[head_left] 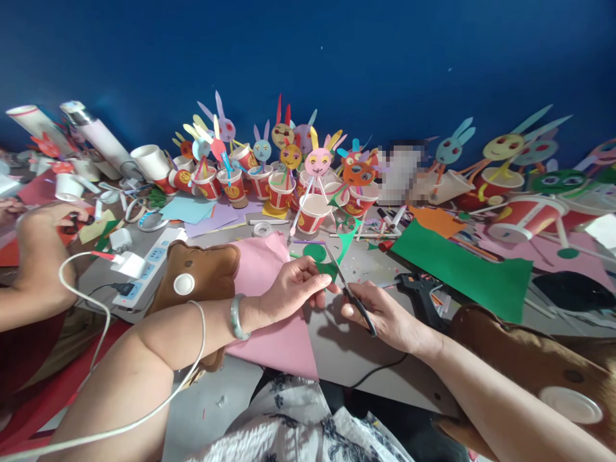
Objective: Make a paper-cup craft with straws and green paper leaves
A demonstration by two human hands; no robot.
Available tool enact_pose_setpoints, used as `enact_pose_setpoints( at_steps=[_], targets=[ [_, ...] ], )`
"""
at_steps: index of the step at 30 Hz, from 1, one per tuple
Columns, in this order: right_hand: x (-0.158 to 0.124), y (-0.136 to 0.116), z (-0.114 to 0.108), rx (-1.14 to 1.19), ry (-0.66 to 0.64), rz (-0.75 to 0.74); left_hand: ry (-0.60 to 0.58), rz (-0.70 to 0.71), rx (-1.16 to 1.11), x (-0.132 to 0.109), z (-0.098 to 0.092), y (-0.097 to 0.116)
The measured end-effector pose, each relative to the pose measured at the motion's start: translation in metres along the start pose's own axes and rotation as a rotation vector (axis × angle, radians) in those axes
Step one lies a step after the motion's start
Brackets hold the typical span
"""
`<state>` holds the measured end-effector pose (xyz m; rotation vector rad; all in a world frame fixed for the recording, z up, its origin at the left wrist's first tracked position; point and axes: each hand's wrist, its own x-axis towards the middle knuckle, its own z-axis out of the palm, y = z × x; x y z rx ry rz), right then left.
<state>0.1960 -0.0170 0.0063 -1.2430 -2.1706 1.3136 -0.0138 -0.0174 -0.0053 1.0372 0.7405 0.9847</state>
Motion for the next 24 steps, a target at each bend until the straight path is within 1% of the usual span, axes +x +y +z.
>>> enact_pose_setpoints(
  at_steps=[11,17,24],
  targets=[
    [0.000,0.000,-0.005,-0.030,0.009,0.016,0.026,-0.015,0.047,-0.002,-0.002,0.004],
    [0.001,0.004,-0.009,-0.061,-0.015,0.018,0.020,0.018,0.045,-0.001,-0.003,0.004],
    [0.000,0.002,-0.012,-0.060,-0.025,0.017,0.021,0.046,0.058,-0.001,-0.003,0.004]
  ],
)
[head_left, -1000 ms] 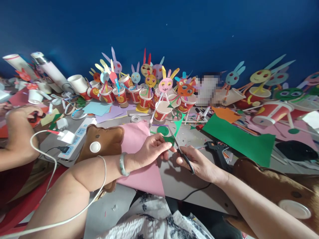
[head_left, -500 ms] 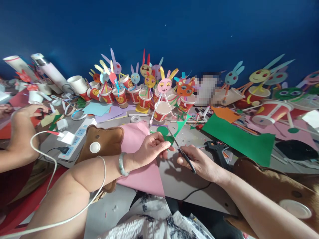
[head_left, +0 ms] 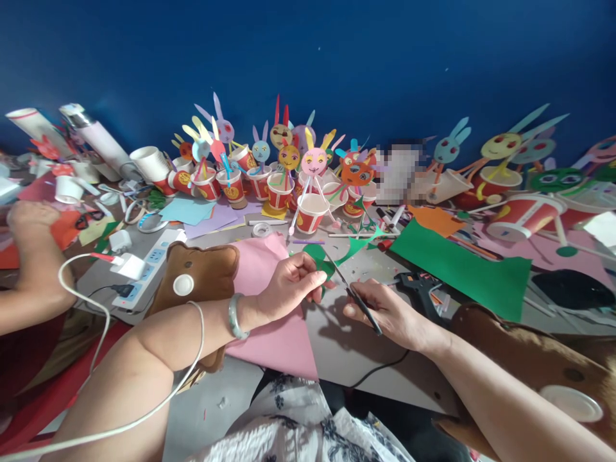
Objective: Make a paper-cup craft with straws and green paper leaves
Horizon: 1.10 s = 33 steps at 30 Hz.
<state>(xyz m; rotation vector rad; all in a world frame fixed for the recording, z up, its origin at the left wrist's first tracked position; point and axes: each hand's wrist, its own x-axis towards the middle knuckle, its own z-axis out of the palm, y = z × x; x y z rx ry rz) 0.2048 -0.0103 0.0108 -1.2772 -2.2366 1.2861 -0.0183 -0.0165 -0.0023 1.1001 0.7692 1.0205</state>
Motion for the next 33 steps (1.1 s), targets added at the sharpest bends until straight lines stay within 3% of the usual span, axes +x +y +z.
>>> enact_pose_setpoints(
  at_steps=[13,33],
  targets=[
    [0.0001,-0.0012,-0.0007,-0.007,0.004,0.043,0.044,0.131,0.066,0.0037,-0.0011,0.0020],
    [-0.0011,0.0003,0.0059,0.096,0.015,0.032,0.053,0.120,0.101,0.0036,-0.0006,0.0049]
  ],
)
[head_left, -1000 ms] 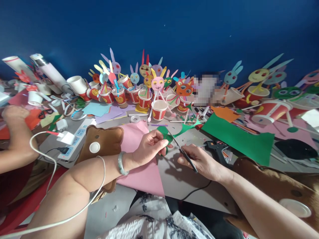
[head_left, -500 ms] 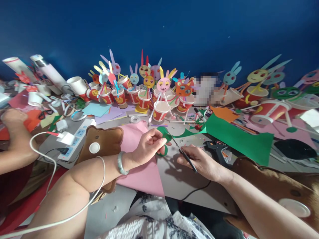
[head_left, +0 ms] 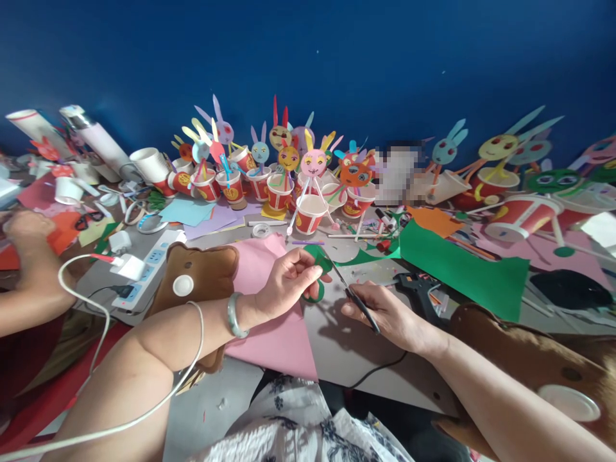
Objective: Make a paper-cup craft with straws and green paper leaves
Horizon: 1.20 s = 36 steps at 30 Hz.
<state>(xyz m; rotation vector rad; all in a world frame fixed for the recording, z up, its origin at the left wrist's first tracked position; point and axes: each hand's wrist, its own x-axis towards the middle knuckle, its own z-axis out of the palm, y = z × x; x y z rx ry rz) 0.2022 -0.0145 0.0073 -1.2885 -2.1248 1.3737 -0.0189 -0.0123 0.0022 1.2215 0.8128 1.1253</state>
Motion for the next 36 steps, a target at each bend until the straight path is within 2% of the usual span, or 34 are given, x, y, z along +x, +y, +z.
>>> enact_pose_setpoints(
  at_steps=[11,15,19,23,28,36],
  targets=[
    [0.000,-0.001,0.002,-0.045,0.031,0.035,0.018,-0.016,-0.006,0.001,0.000,-0.001],
    [0.001,-0.003,0.002,-0.056,0.089,0.044,0.027,-0.045,-0.022,0.001,0.000,-0.002],
    [0.001,-0.003,0.001,-0.059,0.234,0.010,-0.039,-0.131,-0.079,0.001,0.000,-0.006],
    [0.000,0.000,0.002,-0.002,0.350,-0.071,-0.130,-0.217,-0.042,-0.001,0.001,-0.014],
    [-0.001,0.004,0.006,0.034,0.359,-0.149,-0.221,-0.283,0.039,-0.005,0.001,-0.023],
    [0.000,0.007,0.009,0.039,0.448,-0.158,-0.228,-0.328,-0.021,-0.010,0.006,-0.023]
  ],
)
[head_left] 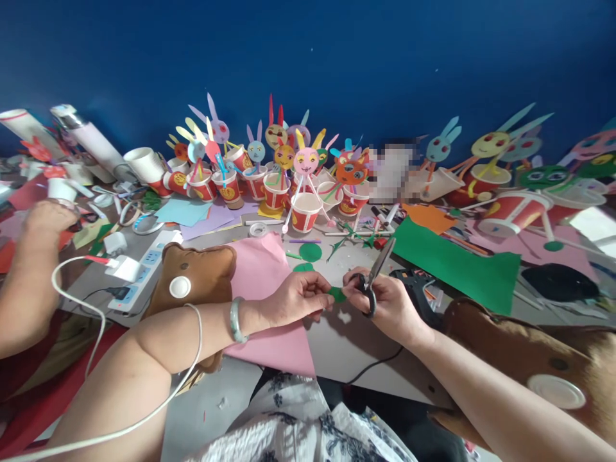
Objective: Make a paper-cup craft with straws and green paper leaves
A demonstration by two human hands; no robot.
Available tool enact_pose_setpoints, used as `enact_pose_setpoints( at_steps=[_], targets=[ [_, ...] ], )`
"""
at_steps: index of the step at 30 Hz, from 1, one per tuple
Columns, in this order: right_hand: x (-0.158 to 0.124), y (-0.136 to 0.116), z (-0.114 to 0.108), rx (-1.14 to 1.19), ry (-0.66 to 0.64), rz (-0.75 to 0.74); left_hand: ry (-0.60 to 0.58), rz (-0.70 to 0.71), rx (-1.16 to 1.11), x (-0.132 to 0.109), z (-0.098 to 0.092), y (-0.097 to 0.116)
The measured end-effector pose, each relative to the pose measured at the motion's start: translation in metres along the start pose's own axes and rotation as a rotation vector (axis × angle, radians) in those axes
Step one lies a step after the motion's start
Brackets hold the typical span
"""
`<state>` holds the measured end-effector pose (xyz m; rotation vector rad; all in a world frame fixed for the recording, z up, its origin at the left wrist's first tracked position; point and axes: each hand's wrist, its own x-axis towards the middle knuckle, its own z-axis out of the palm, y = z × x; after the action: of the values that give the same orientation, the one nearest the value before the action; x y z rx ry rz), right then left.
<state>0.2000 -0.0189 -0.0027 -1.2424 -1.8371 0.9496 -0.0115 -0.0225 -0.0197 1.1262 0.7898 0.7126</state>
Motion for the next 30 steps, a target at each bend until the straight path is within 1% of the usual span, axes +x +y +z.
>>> enact_pose_setpoints(
  at_steps=[5,9,12,15,18,25,30],
  targets=[
    [0.000,-0.002,-0.001,0.070,-0.011,0.065,-0.002,-0.022,-0.024,-0.001,0.003,0.000],
    [0.001,-0.003,-0.002,0.061,-0.003,0.082,0.065,0.007,-0.069,0.001,0.002,0.005],
    [0.004,-0.004,-0.003,-0.015,-0.027,0.068,0.138,0.077,-0.121,0.003,-0.001,0.010],
    [0.007,-0.005,-0.003,-0.145,-0.080,0.024,0.206,0.152,-0.148,0.005,-0.005,0.014],
    [0.008,-0.003,-0.002,-0.233,-0.142,-0.003,0.241,0.187,-0.138,0.005,-0.007,0.018],
    [0.006,0.007,0.002,-0.254,-0.282,-0.037,0.221,0.217,-0.133,0.005,-0.008,0.018],
    [0.005,0.005,0.002,-0.197,-0.310,-0.013,0.199,0.180,-0.136,0.003,-0.005,0.020]
  ],
)
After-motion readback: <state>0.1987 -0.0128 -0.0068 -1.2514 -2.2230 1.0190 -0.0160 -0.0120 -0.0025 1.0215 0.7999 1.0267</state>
